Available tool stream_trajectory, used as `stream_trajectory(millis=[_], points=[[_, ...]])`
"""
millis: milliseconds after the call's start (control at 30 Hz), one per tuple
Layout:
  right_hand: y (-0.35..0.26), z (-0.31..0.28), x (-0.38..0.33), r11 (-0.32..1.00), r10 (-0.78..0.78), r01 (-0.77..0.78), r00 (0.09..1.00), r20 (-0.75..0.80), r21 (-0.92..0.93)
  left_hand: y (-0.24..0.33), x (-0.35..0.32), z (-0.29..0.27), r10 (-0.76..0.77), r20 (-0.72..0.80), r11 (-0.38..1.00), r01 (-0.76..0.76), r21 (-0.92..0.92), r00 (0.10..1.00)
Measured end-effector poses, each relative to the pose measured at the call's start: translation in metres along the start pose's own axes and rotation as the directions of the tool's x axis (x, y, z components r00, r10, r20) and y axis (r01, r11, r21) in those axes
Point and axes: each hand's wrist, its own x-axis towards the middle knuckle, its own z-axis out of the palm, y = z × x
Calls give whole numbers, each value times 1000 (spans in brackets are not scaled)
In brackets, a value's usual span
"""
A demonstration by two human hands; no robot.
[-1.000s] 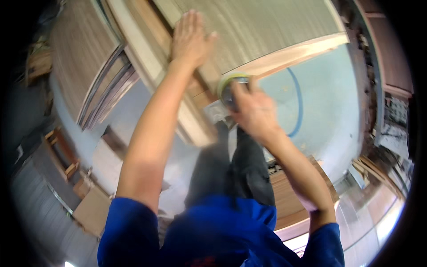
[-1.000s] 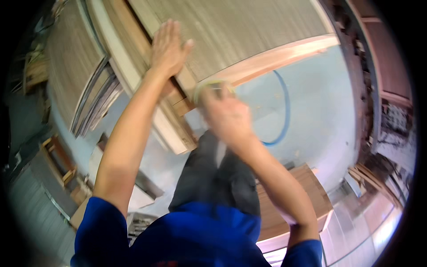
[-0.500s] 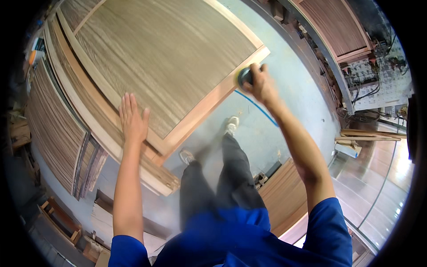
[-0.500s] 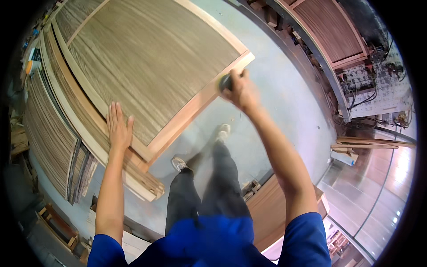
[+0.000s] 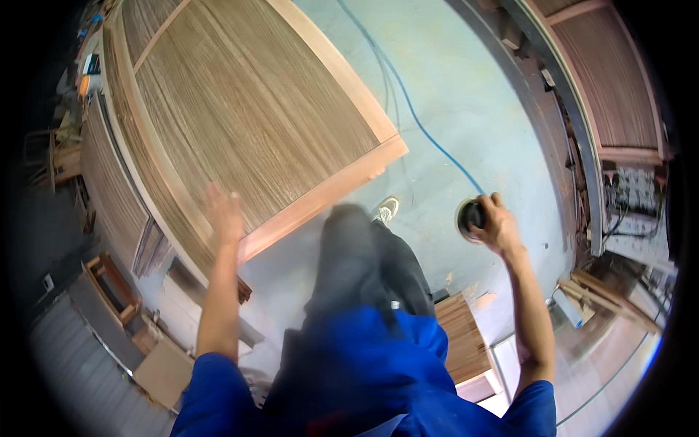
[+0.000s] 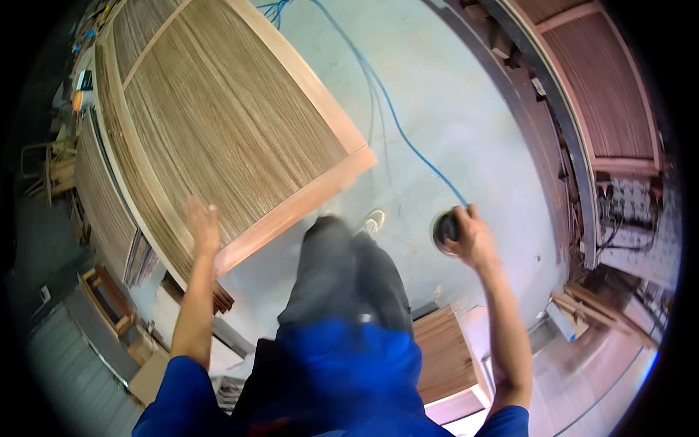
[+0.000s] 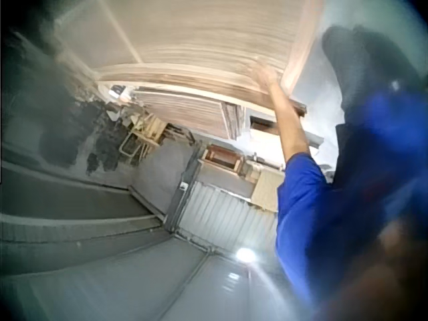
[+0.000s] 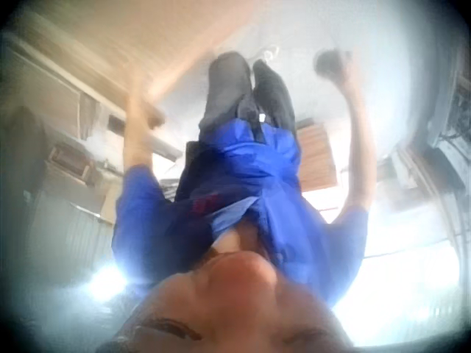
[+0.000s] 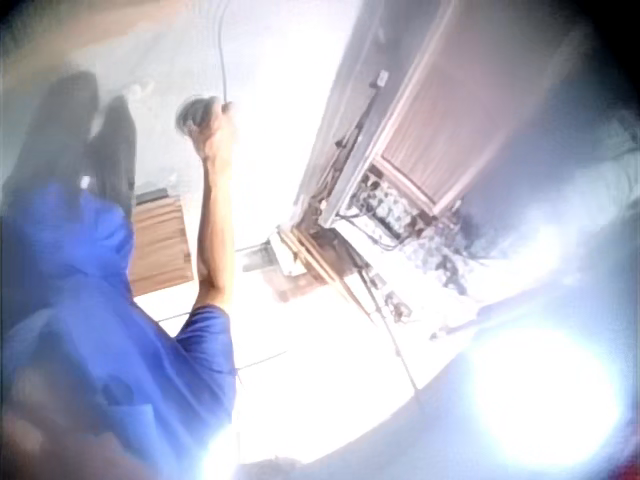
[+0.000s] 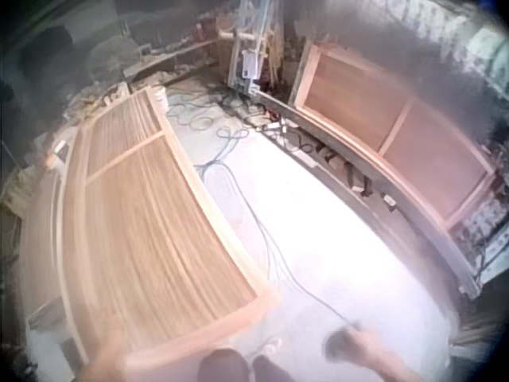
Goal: The person cleans a wooden door panel with a cloth and scraper, then uses a pneumatic sander to smooth the surface. They proceed to attach wooden trim pieces to the door frame using a pneumatic nail gun, tapping the pieces into place with a wooden mallet.
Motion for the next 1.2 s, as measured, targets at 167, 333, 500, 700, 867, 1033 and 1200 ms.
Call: stream_trajectory(millis=[167, 333, 500, 700, 867, 1033, 1200], points=[[97, -117, 77, 963, 35, -10, 995, 89, -270, 152, 11, 29, -120, -111, 993, 121, 3, 987], [183, -240, 147, 892, 23, -5, 999, 35, -452, 235, 72, 32, -274, -159, 961, 265, -79, 948], [313, -311, 175, 742, 61, 38, 990, 124, -669, 322, 166, 16, -290, -150, 957, 282, -75, 945], [277, -379, 301, 796, 297, 57, 831, 470, -603, 373, 299, -16, -447, -227, 894, 431, -119, 865], [198, -437, 477, 805, 216, 133, 841, 495, -578, 403, 375, -41, -542, -178, 839, 516, -174, 821], [63, -509, 704, 744, 27, 340, 845, 534, -575, 413, 455, -68, -582, -162, 810, 552, -198, 797], [-72, -569, 927, 568, -194, 535, 825, 530, -625, 415, 572, -101, -612, -241, 780, 524, -342, 754]])
